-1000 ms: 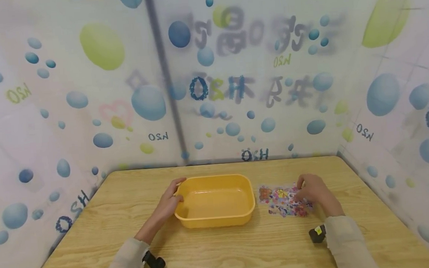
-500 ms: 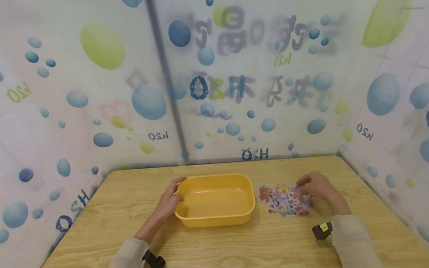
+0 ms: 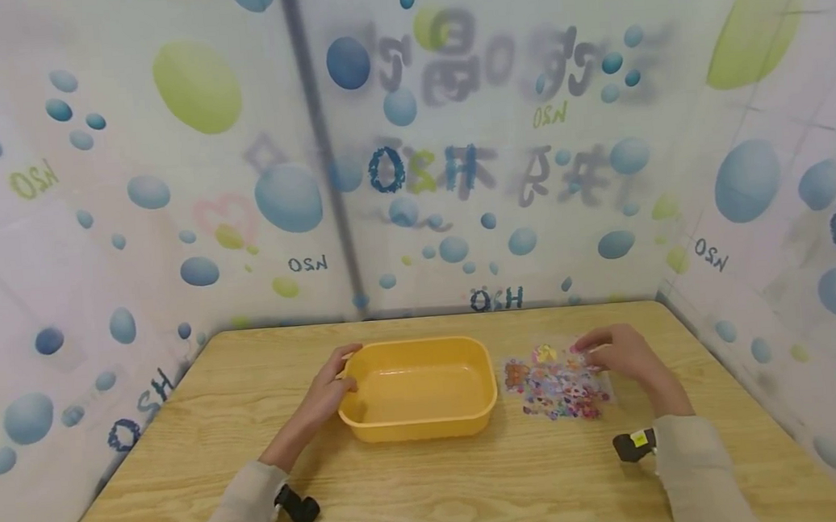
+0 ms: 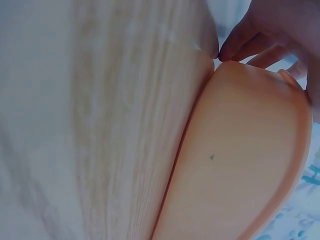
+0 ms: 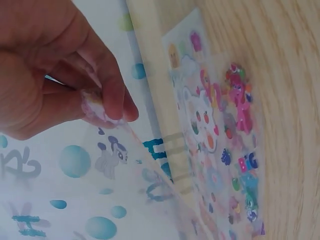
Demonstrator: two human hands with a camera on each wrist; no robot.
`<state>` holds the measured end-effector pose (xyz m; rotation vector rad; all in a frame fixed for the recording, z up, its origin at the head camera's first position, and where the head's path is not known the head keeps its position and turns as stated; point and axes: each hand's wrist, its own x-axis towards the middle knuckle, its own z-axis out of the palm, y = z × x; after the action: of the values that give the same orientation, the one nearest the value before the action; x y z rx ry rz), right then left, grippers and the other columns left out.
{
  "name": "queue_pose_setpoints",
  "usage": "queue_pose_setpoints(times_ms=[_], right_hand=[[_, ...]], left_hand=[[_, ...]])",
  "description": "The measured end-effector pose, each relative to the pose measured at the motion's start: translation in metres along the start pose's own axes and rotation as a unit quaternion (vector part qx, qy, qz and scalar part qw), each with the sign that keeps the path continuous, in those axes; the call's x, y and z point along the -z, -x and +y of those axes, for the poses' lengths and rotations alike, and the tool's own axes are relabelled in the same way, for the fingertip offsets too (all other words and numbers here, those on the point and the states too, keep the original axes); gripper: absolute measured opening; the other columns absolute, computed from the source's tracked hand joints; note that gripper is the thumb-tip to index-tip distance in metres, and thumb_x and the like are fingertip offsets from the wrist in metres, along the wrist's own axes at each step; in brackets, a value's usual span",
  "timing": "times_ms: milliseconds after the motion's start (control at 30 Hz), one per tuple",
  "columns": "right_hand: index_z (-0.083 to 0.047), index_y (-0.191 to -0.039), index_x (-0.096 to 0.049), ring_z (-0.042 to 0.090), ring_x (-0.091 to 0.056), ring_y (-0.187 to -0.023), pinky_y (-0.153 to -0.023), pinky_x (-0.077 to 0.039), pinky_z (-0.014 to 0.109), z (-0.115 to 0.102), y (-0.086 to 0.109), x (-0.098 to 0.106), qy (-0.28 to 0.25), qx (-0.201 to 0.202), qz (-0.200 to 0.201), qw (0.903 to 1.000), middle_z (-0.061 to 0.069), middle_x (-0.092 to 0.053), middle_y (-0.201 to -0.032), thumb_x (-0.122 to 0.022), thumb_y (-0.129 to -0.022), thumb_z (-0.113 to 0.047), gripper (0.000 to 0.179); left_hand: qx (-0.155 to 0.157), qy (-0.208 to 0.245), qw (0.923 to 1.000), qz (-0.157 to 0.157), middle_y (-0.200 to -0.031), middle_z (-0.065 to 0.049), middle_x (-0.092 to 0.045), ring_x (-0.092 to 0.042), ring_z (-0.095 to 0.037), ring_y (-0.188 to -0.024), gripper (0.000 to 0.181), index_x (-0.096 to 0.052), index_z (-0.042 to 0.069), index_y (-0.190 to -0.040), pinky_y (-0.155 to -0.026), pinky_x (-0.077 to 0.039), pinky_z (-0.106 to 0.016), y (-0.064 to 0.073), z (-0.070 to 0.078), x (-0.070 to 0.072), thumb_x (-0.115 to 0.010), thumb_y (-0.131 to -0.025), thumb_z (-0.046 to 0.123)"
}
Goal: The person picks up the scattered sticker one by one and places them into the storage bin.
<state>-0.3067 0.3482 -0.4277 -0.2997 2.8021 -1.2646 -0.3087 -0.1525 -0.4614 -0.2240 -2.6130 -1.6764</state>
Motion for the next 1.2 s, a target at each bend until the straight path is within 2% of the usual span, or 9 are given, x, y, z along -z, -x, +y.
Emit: queue_pose_setpoints(times_ms=[200, 367, 500, 667, 800, 1067, 1200], right_hand=[[0.009, -0.123, -0.069, 0.024, -0.068, -0.097, -0.077, -0.062, 0.031, -0.009, -0.001, 0.000, 0.015, 0.019, -0.001, 0.9997, 0.031, -0.066, -0.125, -0.061, -0.096, -0.001, 0.029], [0.009, -0.125, -0.067, 0.022, -0.068, -0.096, -0.077, -0.061, 0.030, -0.018, -0.001, 0.001, 0.011, 0.037, -0.008, 0.9992, 0.030, -0.066, -0.126, -0.060, -0.097, -0.001, 0.031], [0.009, -0.125, -0.068, 0.018, -0.070, -0.094, -0.076, -0.061, 0.029, -0.021, -0.001, 0.000, 0.004, 0.052, -0.008, 0.9986, 0.030, -0.067, -0.124, -0.061, -0.097, -0.001, 0.030], [0.010, -0.124, -0.068, 0.011, -0.070, -0.090, -0.074, -0.060, 0.026, -0.024, 0.000, -0.002, -0.002, 0.070, -0.004, 0.9975, 0.030, -0.068, -0.122, -0.061, -0.097, 0.000, 0.029], [0.010, -0.124, -0.068, 0.008, -0.070, -0.088, -0.074, -0.060, 0.027, -0.027, 0.000, -0.004, -0.006, 0.075, -0.003, 0.9971, 0.031, -0.068, -0.122, -0.061, -0.097, 0.000, 0.029], [0.006, -0.124, -0.069, 0.014, -0.072, -0.089, -0.076, -0.062, 0.035, -0.033, -0.002, -0.006, -0.003, 0.087, 0.007, 0.9962, 0.030, -0.068, -0.124, -0.061, -0.098, -0.001, 0.029], [0.005, -0.124, -0.070, 0.022, -0.074, -0.090, -0.075, -0.062, 0.036, -0.037, -0.003, -0.009, -0.003, 0.088, 0.013, 0.9960, 0.030, -0.068, -0.123, -0.061, -0.098, -0.001, 0.028]], left_hand=[[-0.008, 0.008, 0.9997, -0.019, -0.150, -0.024, -0.054, -0.056, -0.040, -0.133, 0.068, -0.044, 0.016, -0.155, -0.090, -0.054, -0.041, 0.001, -0.003, 0.004, -0.052, -0.088, 0.001], [-0.007, -0.001, 0.9995, -0.030, -0.151, -0.024, -0.053, -0.056, -0.041, -0.134, 0.069, -0.042, 0.016, -0.156, -0.095, -0.053, -0.045, 0.001, -0.003, 0.004, -0.053, -0.089, 0.003], [-0.011, -0.001, 0.9993, -0.035, -0.151, -0.023, -0.053, -0.056, -0.040, -0.134, 0.069, -0.040, 0.015, -0.157, -0.096, -0.052, -0.046, 0.000, -0.004, 0.003, -0.052, -0.090, 0.003], [-0.018, 0.012, 0.9990, -0.039, -0.151, -0.025, -0.052, -0.058, -0.038, -0.130, 0.068, -0.039, 0.013, -0.157, -0.091, -0.053, -0.042, -0.001, -0.004, 0.002, -0.051, -0.091, 0.001], [-0.016, 0.005, 0.9993, -0.035, -0.152, -0.024, -0.052, -0.057, -0.038, -0.131, 0.069, -0.041, 0.016, -0.157, -0.090, -0.054, -0.041, 0.000, -0.005, 0.002, -0.051, -0.090, 0.001], [-0.008, -0.002, 0.9992, -0.038, -0.157, -0.020, -0.048, -0.050, -0.041, -0.140, 0.070, -0.043, 0.021, -0.158, -0.095, -0.051, -0.045, 0.001, -0.004, 0.004, -0.051, -0.091, 0.004], [-0.001, 0.001, 0.9995, -0.033, -0.159, -0.021, -0.045, -0.044, -0.044, -0.146, 0.070, -0.042, 0.020, -0.158, -0.101, -0.048, -0.053, 0.002, -0.003, 0.004, -0.052, -0.091, 0.003]])
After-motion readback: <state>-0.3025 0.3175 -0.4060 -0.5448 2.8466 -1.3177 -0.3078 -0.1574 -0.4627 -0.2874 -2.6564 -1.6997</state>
